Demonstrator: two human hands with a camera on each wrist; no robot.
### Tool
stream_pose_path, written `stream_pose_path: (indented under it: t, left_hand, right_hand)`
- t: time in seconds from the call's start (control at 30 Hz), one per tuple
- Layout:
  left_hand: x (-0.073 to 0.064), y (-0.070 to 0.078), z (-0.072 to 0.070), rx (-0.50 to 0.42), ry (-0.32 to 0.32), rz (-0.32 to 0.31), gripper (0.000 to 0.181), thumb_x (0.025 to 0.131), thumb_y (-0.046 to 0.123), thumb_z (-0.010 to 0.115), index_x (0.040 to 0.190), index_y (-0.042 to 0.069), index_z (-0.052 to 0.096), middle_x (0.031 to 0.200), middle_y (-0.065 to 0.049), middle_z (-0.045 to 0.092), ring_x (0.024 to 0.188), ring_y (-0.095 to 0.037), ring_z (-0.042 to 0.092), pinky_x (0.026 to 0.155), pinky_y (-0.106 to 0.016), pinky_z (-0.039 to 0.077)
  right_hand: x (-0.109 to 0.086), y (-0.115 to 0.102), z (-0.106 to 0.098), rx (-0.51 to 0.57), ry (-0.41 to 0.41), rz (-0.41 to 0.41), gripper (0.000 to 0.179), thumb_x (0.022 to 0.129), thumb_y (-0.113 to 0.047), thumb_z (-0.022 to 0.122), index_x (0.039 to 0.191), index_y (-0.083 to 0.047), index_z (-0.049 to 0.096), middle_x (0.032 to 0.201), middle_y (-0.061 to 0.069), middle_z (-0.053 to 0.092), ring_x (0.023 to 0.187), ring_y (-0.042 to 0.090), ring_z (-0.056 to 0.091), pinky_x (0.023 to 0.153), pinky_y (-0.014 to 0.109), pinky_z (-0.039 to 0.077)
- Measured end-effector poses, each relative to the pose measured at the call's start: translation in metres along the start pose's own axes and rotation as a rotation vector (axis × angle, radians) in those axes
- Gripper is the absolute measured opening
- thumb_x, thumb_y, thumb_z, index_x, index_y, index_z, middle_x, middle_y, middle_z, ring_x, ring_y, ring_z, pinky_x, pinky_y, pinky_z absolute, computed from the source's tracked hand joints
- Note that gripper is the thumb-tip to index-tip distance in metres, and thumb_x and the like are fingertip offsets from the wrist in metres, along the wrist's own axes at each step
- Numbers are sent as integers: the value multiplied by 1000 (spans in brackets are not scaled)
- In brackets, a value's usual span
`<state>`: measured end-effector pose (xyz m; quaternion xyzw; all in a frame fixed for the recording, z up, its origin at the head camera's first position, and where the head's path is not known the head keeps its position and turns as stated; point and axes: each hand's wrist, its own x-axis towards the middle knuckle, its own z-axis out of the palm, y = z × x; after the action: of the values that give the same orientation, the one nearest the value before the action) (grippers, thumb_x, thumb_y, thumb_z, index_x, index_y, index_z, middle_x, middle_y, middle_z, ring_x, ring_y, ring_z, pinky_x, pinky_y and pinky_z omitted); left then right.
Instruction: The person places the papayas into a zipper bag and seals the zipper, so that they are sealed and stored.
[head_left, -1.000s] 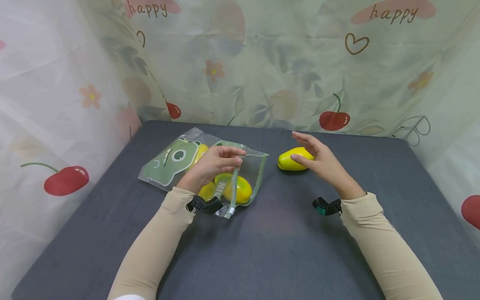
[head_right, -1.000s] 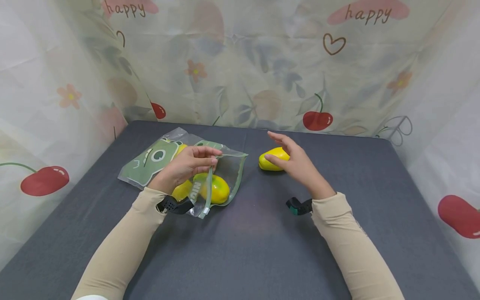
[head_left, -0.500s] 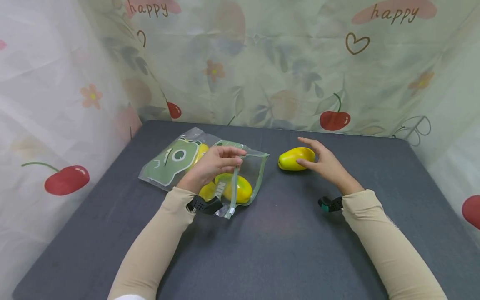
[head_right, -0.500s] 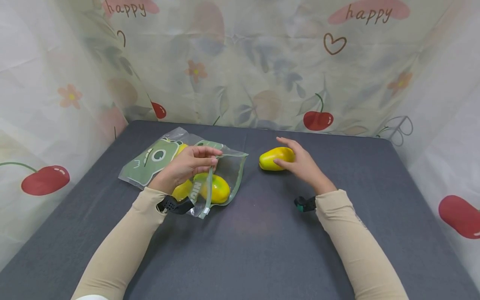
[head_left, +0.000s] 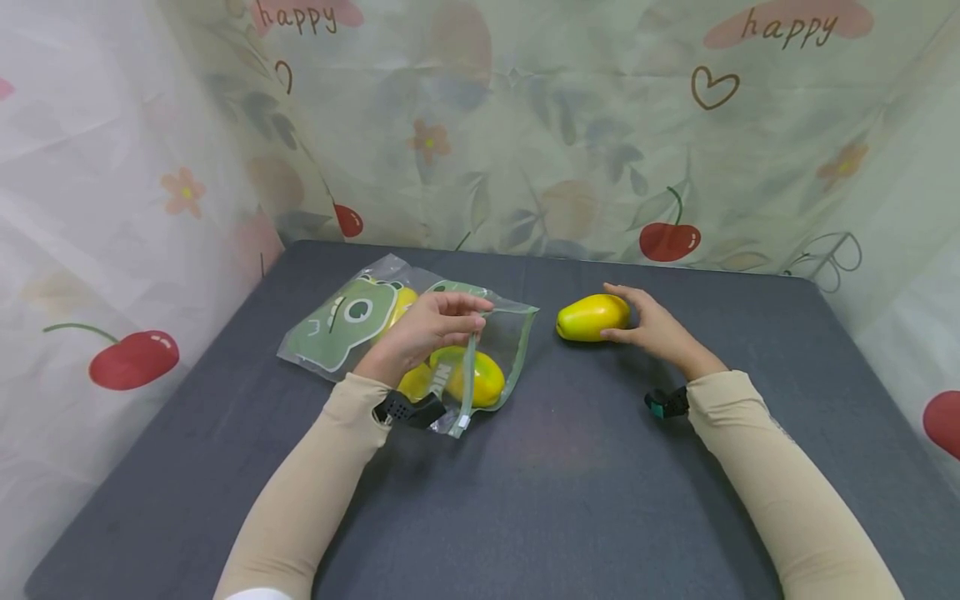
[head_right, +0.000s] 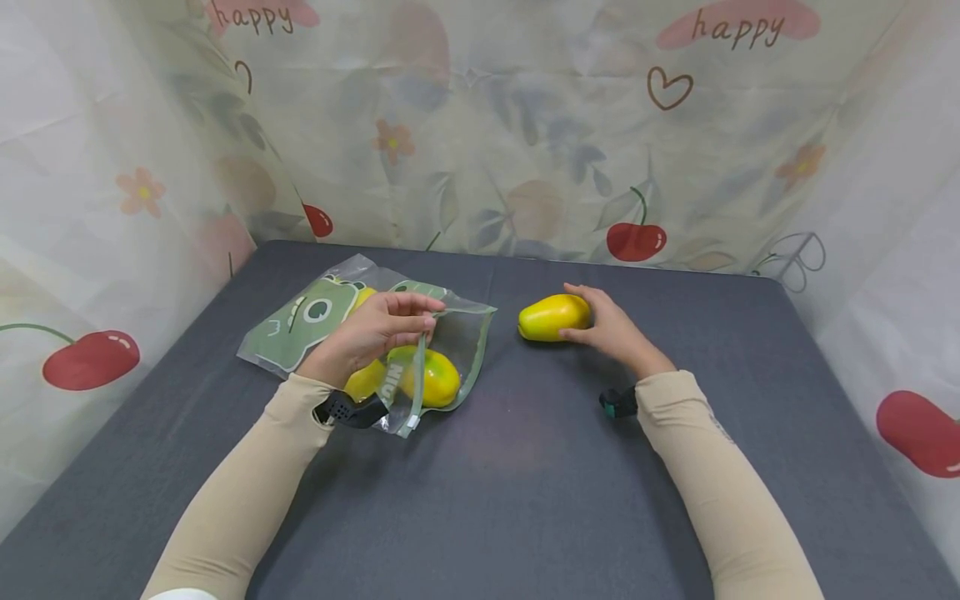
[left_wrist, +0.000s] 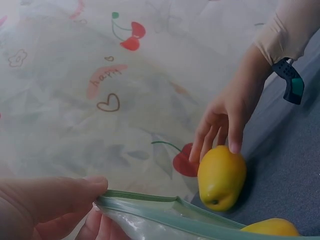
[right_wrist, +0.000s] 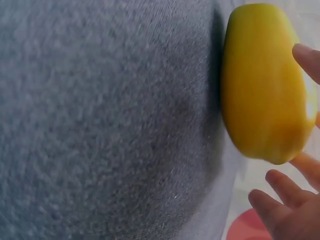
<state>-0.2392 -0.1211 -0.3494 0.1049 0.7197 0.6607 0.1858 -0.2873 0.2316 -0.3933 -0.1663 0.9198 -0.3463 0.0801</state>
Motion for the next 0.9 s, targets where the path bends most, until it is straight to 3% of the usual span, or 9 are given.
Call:
stream_pose_path:
  t: [0.43,0.73,0.9]
  left_hand:
    - [-1,0,0,-6,1,-7,38,93,7,64,128,-4,58,99,-1,65,86,-14,61,82,-26,54]
    - [-2,1,1,-7,8,-12,35,93,6,63,127,-2,60,100,-2,64,87,-13,61,82,-25,54]
    - [-3,1,1,-11,7,-13,34,93,5,63,127,-3,59,99,-1,64,87,-13,62,82,-25,54]
  right_hand:
    - [13,9,-3,14,-99,19,84,89,-19,71,154,-6,19,157,23,20,141,40,24,113,59,22]
    - [15,9,0,54,-95,-36,82,88,-15,72,152,-1,23,152,25,27,130,39,35,109,57,29]
    - [15,9,2,64,-83,-26,78,87,-16,73,150,-3,28,150,22,31,126,38,39,107,55,33]
